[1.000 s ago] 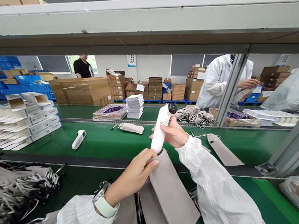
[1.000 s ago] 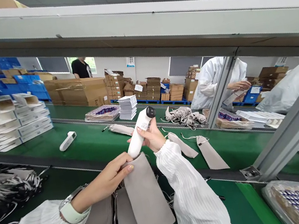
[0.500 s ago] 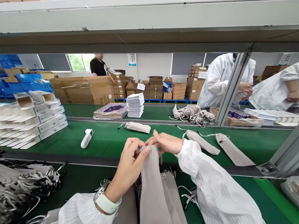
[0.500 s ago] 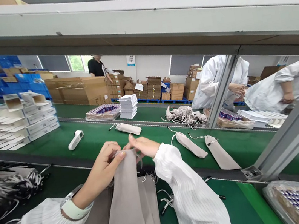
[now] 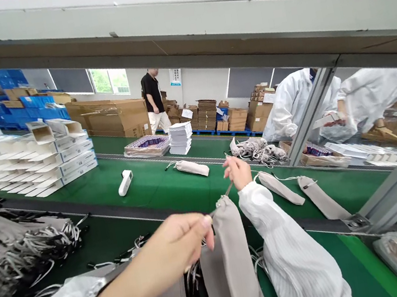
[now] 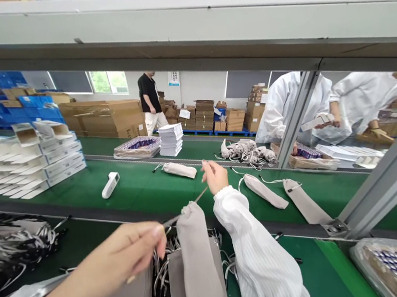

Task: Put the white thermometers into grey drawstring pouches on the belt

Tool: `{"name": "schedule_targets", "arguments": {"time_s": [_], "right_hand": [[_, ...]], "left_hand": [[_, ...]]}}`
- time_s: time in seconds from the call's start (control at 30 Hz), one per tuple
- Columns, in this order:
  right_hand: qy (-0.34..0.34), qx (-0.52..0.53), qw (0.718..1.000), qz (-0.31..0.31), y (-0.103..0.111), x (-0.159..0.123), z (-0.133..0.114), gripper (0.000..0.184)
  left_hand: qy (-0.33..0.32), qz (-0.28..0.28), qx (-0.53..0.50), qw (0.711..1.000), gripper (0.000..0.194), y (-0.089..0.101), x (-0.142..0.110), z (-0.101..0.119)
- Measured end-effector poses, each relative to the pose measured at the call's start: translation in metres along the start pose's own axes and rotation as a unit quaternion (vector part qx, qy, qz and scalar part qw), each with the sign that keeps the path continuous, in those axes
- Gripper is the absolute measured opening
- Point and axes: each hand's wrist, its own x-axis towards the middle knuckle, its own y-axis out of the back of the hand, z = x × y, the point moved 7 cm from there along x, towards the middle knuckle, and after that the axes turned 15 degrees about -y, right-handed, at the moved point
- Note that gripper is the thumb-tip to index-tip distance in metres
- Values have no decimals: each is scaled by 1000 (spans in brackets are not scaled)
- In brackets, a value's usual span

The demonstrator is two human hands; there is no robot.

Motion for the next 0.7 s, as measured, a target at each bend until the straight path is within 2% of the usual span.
{"name": "schedule_targets", "arguments": {"time_s": [0.03,0.07,0.13,0.17,0.2,0.23,0.27,0.3,0.37,0.4,0.43,0.47,0.5,0.53,0.57,0.63,0.7], "right_hand": [[-16,37,993,-110,-17,-7,-3,51],[-21,60,969,-237,-38,-21,-9,54],[16,61,886,-460,-77,-66,-27,60],[49,53,850,-522,-91,-87,-36,60],[81,54,834,-543,-99,-101,-43,56],[104,63,839,-530,-104,-107,-49,51],[116,80,862,-486,-103,-104,-53,46],[118,98,896,-417,-97,-94,-54,45],[93,102,967,-213,-64,-61,-47,50],[65,78,990,-93,-41,-45,-39,53],[27,35,999,21,-17,-32,-29,55],[-21,-24,993,116,6,-21,-18,55],[-71,-95,976,181,24,-13,-6,56],[-117,-171,955,215,36,-6,6,56],[-153,-241,932,222,44,0,20,55],[-201,-347,894,200,50,10,50,55],[-232,-398,871,173,50,16,80,55]], "left_hand": [[-17,44,-20,999,40,5,0,5],[-40,93,-27,994,38,11,0,9],[-77,179,-12,981,35,24,0,11],[-85,205,0,975,35,28,0,10],[-92,221,14,971,36,30,0,10],[-98,230,30,968,37,31,1,9],[-103,231,47,966,36,30,2,8],[-103,220,61,968,35,27,4,7],[-93,149,85,981,27,12,10,0],[-88,96,102,986,23,1,13,-6],[-84,44,127,987,19,-11,16,-12],[-85,1,158,984,15,-22,18,-19],[-89,-30,195,976,12,-32,19,-26],[-93,-50,233,967,9,-40,20,-33],[-94,-62,266,957,6,-46,20,-40],[-94,-73,310,943,6,-54,19,-51],[-93,-78,333,935,9,-58,18,-58]]}}
